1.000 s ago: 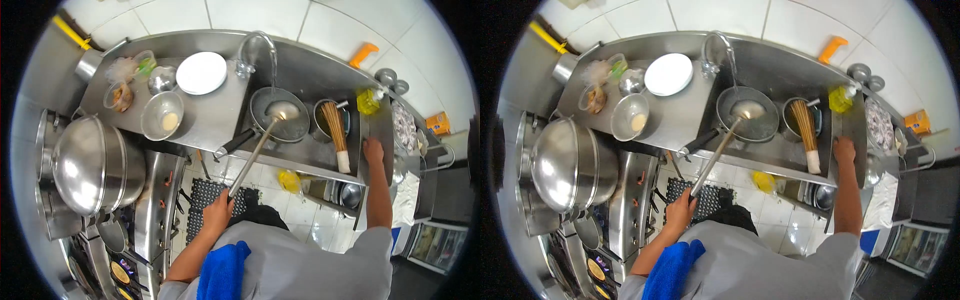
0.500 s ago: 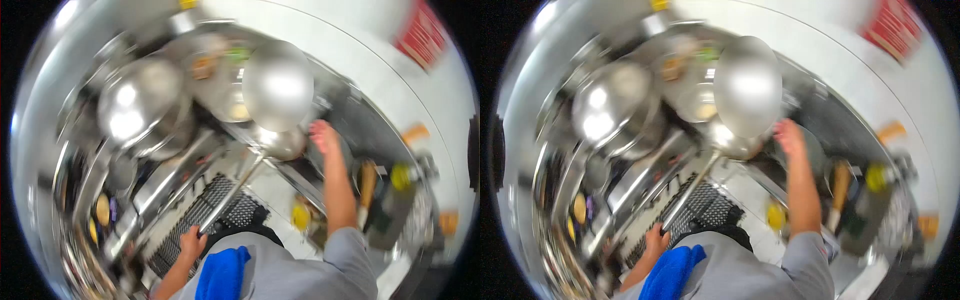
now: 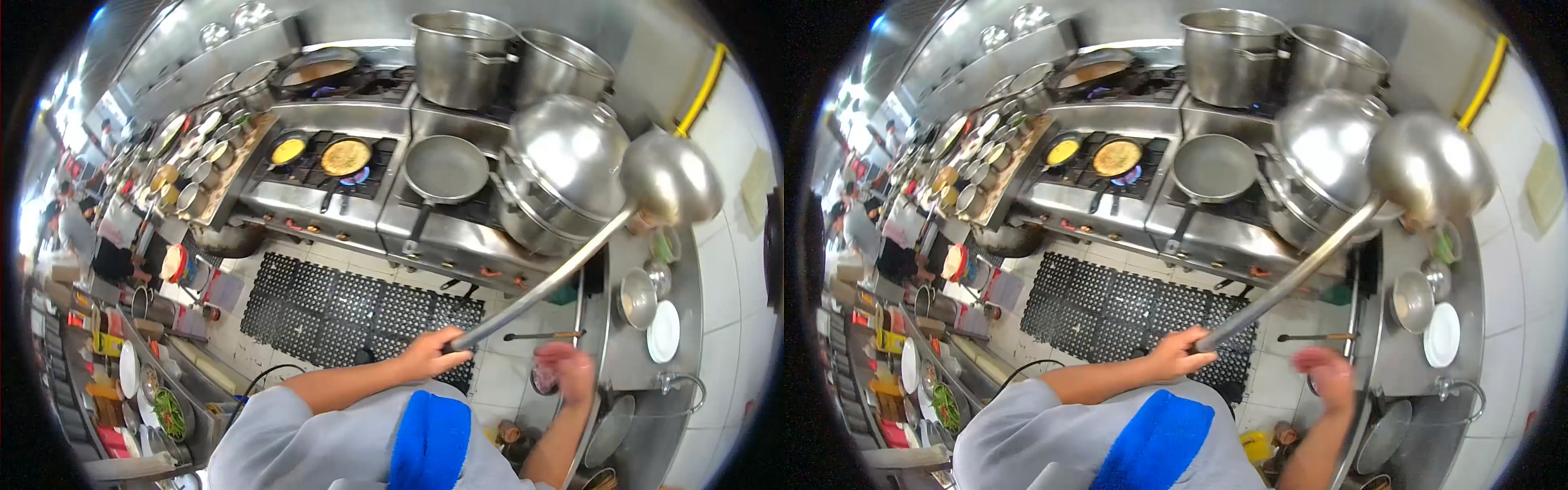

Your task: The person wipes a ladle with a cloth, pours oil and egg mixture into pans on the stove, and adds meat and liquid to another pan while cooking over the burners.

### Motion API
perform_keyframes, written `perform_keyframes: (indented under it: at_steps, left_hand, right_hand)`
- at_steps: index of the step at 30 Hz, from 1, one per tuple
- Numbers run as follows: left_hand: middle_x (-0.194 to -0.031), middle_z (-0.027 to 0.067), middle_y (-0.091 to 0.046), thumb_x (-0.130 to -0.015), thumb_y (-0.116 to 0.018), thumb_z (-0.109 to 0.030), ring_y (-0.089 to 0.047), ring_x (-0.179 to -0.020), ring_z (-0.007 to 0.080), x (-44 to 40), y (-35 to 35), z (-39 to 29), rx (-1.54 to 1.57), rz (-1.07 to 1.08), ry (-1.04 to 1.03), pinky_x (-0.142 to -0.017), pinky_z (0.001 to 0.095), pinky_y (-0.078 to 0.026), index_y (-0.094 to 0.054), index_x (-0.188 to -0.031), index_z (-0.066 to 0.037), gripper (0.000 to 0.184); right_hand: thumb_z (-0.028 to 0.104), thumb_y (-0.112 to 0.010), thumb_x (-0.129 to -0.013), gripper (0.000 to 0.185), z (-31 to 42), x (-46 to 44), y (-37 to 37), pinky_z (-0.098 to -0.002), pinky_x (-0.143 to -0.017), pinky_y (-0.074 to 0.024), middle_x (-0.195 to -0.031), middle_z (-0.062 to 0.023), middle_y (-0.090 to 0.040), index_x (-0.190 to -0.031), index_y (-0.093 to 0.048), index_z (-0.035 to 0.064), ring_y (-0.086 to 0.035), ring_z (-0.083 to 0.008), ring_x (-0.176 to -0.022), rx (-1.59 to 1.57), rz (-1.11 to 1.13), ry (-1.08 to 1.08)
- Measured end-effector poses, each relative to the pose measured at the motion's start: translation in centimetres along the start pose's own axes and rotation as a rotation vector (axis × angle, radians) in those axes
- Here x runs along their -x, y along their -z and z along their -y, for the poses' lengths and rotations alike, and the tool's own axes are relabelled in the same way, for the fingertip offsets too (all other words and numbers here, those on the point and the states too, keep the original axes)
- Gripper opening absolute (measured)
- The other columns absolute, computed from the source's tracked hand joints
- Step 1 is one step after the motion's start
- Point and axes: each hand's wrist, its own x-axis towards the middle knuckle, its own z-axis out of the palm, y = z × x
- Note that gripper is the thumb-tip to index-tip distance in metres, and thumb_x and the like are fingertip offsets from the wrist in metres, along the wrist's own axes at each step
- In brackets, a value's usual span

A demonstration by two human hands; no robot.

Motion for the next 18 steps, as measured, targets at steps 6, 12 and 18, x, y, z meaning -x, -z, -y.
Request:
perform_keyframes:
  at_steps: [6,12,18]
  left_hand:
    - [-0.131,0.0146,-0.040,-0.084,-0.056,-0.030,-0.031,-0.126,0.0282,-3.8,5.2,-1.5,-0.280,0.411,-0.594,-0.101,0.0388,-0.028,-0.055,-0.110,-0.003,0.037]
    - [-0.121,0.0154,-0.051,-0.086,-0.052,-0.039,-0.046,-0.116,0.0252,-2.0,15.7,2.4,-0.218,0.416,-0.230,-0.097,0.0342,-0.035,-0.057,-0.112,-0.005,0.042]
    - [-0.109,0.0100,-0.060,-0.083,-0.054,-0.045,-0.056,-0.100,0.0230,-0.7,29.7,15.6,-0.480,0.389,0.433,-0.088,0.0374,-0.041,-0.052,-0.118,-0.006,0.053]
  right_hand:
    - [0.002,-0.062,-0.074,0.033,-1.7,-3.1,-19.7,-0.0303,-0.080,-0.0462,-0.100,-0.0101,-0.058,-0.106,-0.053,-0.0004,-0.056,-0.0186,-0.093,0.352,-0.004,-0.059]
    - [0.012,-0.058,-0.081,0.028,-2.0,-3.5,-26.6,-0.0195,-0.034,-0.0286,-0.056,0.0000,-0.046,-0.105,-0.050,0.0006,-0.038,-0.0058,-0.039,-0.130,-0.265,-0.028]
    - [0.019,-0.066,-0.076,0.036,-3.6,-2.5,-24.9,-0.0377,-0.060,-0.0454,-0.073,-0.0171,-0.058,-0.106,-0.054,0.0042,-0.059,-0.0319,-0.065,1.082,-0.446,0.011]
